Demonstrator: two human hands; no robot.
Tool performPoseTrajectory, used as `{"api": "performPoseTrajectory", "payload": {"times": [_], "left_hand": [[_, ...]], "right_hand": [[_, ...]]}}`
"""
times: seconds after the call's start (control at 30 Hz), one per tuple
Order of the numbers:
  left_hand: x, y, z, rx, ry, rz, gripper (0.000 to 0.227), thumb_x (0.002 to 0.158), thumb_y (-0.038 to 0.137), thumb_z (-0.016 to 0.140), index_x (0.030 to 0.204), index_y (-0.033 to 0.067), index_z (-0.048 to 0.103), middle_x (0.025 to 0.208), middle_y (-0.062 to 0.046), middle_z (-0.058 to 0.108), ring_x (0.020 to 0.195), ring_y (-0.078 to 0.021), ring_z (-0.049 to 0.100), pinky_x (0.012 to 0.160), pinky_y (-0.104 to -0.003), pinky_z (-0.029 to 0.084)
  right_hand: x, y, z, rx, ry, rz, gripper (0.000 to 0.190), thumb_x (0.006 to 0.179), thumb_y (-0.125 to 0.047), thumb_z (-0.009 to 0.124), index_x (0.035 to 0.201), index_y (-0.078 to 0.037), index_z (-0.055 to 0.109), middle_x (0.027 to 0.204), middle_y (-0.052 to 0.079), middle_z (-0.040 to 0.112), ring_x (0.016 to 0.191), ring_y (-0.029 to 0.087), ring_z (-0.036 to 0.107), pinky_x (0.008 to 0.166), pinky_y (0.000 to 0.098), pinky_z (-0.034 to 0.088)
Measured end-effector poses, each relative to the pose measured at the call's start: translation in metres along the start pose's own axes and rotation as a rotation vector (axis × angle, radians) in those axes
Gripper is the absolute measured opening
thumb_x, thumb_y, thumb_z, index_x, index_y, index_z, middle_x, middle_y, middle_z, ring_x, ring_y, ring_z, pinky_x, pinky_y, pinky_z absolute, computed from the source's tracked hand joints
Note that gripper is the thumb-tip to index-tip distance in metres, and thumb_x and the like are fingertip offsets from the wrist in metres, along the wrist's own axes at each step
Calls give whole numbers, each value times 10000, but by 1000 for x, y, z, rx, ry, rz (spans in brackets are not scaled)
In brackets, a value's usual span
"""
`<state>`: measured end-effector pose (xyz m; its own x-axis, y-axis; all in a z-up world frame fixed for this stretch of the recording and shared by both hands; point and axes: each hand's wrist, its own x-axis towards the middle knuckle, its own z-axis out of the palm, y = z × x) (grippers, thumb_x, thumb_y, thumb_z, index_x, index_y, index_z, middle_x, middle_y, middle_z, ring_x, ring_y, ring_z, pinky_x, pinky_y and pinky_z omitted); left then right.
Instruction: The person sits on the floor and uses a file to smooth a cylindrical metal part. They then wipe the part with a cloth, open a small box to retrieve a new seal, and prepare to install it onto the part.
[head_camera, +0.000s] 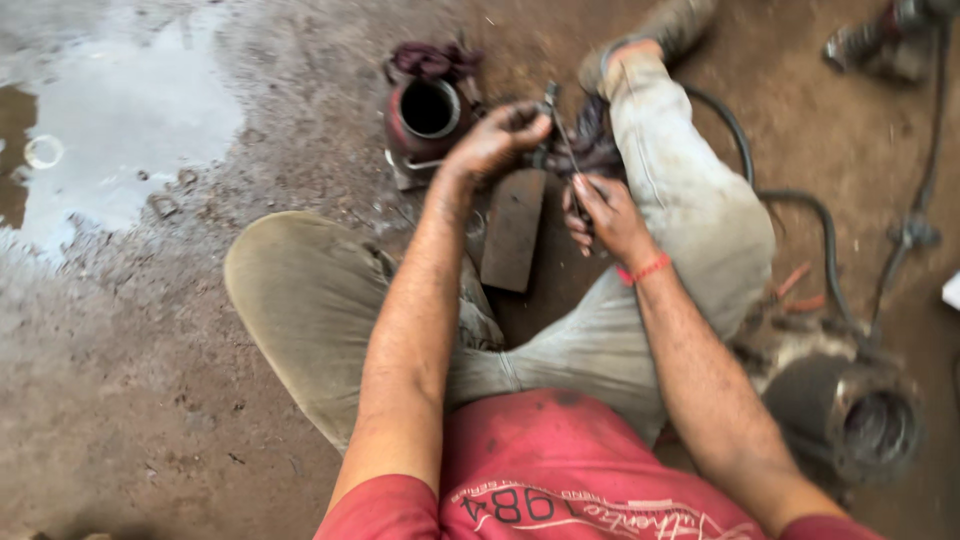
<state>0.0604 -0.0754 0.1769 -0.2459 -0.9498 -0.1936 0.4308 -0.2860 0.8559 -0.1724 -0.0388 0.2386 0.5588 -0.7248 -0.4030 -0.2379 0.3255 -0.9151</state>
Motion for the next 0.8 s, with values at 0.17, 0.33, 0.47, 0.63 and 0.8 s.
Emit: {"api": "performPoseTrajectory", "payload": {"times": [0.17, 0.33, 0.47, 0.63, 0.8], "left_hand": [[-6, 4, -13, -18, -155, -55, 324, 1028, 207, 628, 1266, -12, 638, 1160, -100, 769, 970, -157, 725, 846, -291, 587], [4, -12, -2, 100, 45, 61, 190, 1068, 161, 671, 1112, -18, 715, 961, -107, 738, 790, -147, 674, 717, -305, 541], [7, -18, 19, 519, 338, 73, 254, 951, 177, 737, 1137, 5, 714, 973, -126, 784, 801, -175, 735, 722, -333, 596], [-6, -8, 45, 834, 620, 119, 420, 882, 228, 789, 1200, -29, 694, 977, -175, 783, 901, -249, 777, 807, -387, 595], [-13, -19, 47, 1013, 718, 141, 346, 889, 255, 785, 1142, 21, 756, 954, -199, 773, 895, -321, 732, 772, -433, 555]], "right_hand": [[-6, 5, -1, 17, -10, 48, 399, 1113, -406, 449, 922, -73, 560, 619, -8, 453, 478, 89, 448, 411, 274, 435], [0, 3, 6, -46, 119, 54, 378, 1085, -401, 476, 900, -86, 572, 600, -13, 472, 454, 83, 454, 385, 285, 432], [-2, 9, 12, -303, 295, -66, 426, 1078, -396, 495, 849, -56, 612, 562, 10, 538, 422, 101, 521, 374, 300, 434], [-2, 15, 22, -495, 444, -206, 451, 1083, -385, 504, 824, -39, 634, 519, 37, 573, 398, 112, 576, 389, 293, 429], [2, 24, 28, -156, 358, -63, 437, 1082, -387, 493, 825, -44, 578, 537, 15, 499, 387, 107, 490, 341, 301, 403]]}}
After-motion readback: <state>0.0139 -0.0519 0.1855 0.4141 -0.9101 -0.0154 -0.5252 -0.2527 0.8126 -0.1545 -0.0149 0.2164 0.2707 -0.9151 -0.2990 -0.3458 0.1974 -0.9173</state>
